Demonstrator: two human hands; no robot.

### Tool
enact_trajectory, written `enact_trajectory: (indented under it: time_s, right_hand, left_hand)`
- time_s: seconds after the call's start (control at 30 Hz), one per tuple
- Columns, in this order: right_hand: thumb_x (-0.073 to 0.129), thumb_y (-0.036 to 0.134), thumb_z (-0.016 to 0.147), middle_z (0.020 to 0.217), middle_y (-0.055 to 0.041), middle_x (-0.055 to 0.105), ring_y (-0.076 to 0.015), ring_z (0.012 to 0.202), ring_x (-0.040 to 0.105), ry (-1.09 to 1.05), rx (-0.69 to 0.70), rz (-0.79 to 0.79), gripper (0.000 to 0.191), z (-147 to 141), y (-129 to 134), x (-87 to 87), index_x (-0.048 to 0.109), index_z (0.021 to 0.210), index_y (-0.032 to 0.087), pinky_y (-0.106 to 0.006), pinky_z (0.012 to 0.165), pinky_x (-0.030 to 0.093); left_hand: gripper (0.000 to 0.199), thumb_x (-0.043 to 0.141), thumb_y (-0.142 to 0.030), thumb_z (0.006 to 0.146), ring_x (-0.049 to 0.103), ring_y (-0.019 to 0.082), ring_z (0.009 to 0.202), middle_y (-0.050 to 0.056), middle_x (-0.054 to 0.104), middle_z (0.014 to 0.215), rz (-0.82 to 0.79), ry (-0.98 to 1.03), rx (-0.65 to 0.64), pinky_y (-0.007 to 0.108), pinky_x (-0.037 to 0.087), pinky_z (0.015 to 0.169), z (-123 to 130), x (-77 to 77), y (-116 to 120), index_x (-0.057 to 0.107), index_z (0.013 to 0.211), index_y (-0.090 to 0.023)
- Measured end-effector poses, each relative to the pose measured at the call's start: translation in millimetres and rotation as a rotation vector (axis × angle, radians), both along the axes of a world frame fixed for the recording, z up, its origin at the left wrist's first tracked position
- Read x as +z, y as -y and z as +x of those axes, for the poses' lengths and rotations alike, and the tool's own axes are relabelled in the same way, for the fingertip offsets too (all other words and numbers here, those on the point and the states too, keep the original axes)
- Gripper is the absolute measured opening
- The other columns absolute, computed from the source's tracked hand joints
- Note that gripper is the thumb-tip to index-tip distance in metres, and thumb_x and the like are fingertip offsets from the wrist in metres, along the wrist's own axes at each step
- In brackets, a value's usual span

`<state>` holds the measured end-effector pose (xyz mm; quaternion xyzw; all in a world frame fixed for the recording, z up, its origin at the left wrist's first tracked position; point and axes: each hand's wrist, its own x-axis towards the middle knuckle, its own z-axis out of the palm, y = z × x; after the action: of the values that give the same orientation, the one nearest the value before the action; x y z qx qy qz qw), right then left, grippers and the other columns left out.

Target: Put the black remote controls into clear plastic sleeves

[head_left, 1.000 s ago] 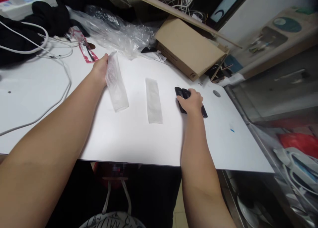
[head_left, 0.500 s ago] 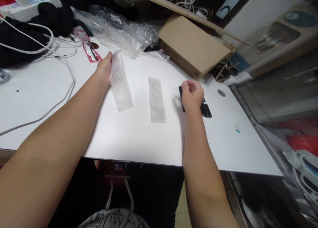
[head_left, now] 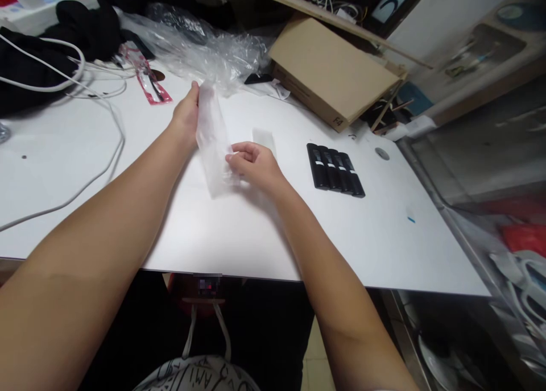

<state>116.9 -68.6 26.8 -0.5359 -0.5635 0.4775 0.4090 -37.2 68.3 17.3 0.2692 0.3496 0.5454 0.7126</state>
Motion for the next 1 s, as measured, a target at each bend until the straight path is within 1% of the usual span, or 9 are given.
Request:
enact_trajectory:
  time_s: [0.1,0.2,0.27,0.37,0.5,0.73,0.83,0.93,1.0]
  right_hand:
    - [0.08,0.034,0.081,0.084,-0.0026,0.062,-0.0166,0.068,0.059,-0.067,-0.062,-0.06,0.019,5,0,7.9,0.066,0.086,0.023,-0.034,0.062,0.054]
    - [0.075,0.029,0.084,0.08,-0.002,0.057,-0.0157,0.062,0.058,-0.101,-0.132,-0.075,0.014,15,0,15.2,0.063,0.08,0.023,-0.032,0.055,0.054]
    - [0.074,0.028,0.085,0.076,-0.0018,0.055,-0.0159,0.06,0.056,-0.037,-0.183,-0.037,0.014,24,0,18.5,0.063,0.079,0.023,-0.03,0.049,0.05]
    - [0.075,0.029,0.085,0.075,-0.0028,0.057,-0.0156,0.058,0.054,0.11,-0.236,0.053,0.013,39,0,21.6,0.066,0.079,0.022,-0.027,0.043,0.041]
    - [0.08,0.032,0.083,0.076,-0.0028,0.06,-0.0134,0.056,0.05,0.185,-0.289,0.153,0.017,57,0,21.9,0.068,0.078,0.02,-0.028,0.046,0.04]
    - [0.079,0.032,0.086,0.061,0.0038,0.052,-0.0117,0.052,0.049,0.278,-0.472,0.276,0.021,75,-13,8.6,0.064,0.077,0.021,-0.025,0.05,0.041]
    - [0.077,0.034,0.091,0.059,0.0065,0.046,-0.0116,0.048,0.051,0.188,-0.537,0.23,0.025,75,-18,5.0,0.059,0.078,0.022,-0.025,0.048,0.046]
    - [0.075,0.037,0.093,0.06,0.0067,0.045,-0.0129,0.049,0.057,0.108,-0.603,0.163,0.029,72,-20,3.7,0.055,0.079,0.023,-0.026,0.048,0.053]
    - [0.075,0.037,0.094,0.06,0.0063,0.046,-0.0127,0.048,0.056,0.122,-0.637,0.15,0.03,71,-21,3.3,0.054,0.078,0.023,-0.025,0.046,0.053]
  left_hand:
    - [0.033,0.04,-0.048,0.107,0.062,0.014,0.119,-0.005,0.078,0.084,0.136,0.0,0.106,0.03,0.048,0.106,1,-11.1,-11,0.064,0.097,-0.029]
    - [0.027,0.047,-0.045,0.105,0.064,0.015,0.108,-0.007,0.07,0.073,0.136,-0.095,0.238,0.035,0.046,0.103,-1,-16.9,-19,0.06,0.088,-0.028]
    - [0.033,0.05,-0.052,0.103,0.064,0.017,0.099,-0.005,0.064,0.068,0.134,-0.201,0.271,0.038,0.046,0.1,-3,-17.1,-21,0.059,0.085,-0.026]
    - [0.044,0.059,-0.067,0.093,0.06,0.017,0.087,-0.004,0.063,0.072,0.179,-0.381,0.272,0.036,0.047,0.09,-6,-16.7,-18,0.063,0.084,-0.024]
    - [0.045,0.071,-0.069,0.082,0.053,0.016,0.074,-0.002,0.055,0.068,0.287,-0.636,0.298,0.033,0.043,0.078,-8,-17.6,-11,0.066,0.076,-0.024]
    - [0.046,0.065,-0.062,0.09,0.036,0.01,0.055,-0.007,0.039,0.057,0.404,-0.887,0.067,0.028,0.033,0.055,-18,-5.5,3,0.048,0.066,-0.026]
    - [0.049,0.052,-0.067,0.094,0.035,0.009,0.056,-0.007,0.037,0.058,0.396,-1.046,0.1,0.028,0.032,0.055,-19,-3.2,7,0.044,0.069,-0.026]
    - [0.056,0.035,-0.076,0.097,0.036,0.009,0.063,-0.005,0.041,0.061,0.415,-1.226,0.097,0.028,0.033,0.06,-18,-5.7,8,0.05,0.079,-0.025]
    - [0.06,0.032,-0.076,0.099,0.037,0.008,0.064,-0.005,0.045,0.063,0.422,-1.297,0.11,0.029,0.035,0.062,-18,-8.5,8,0.054,0.08,-0.023]
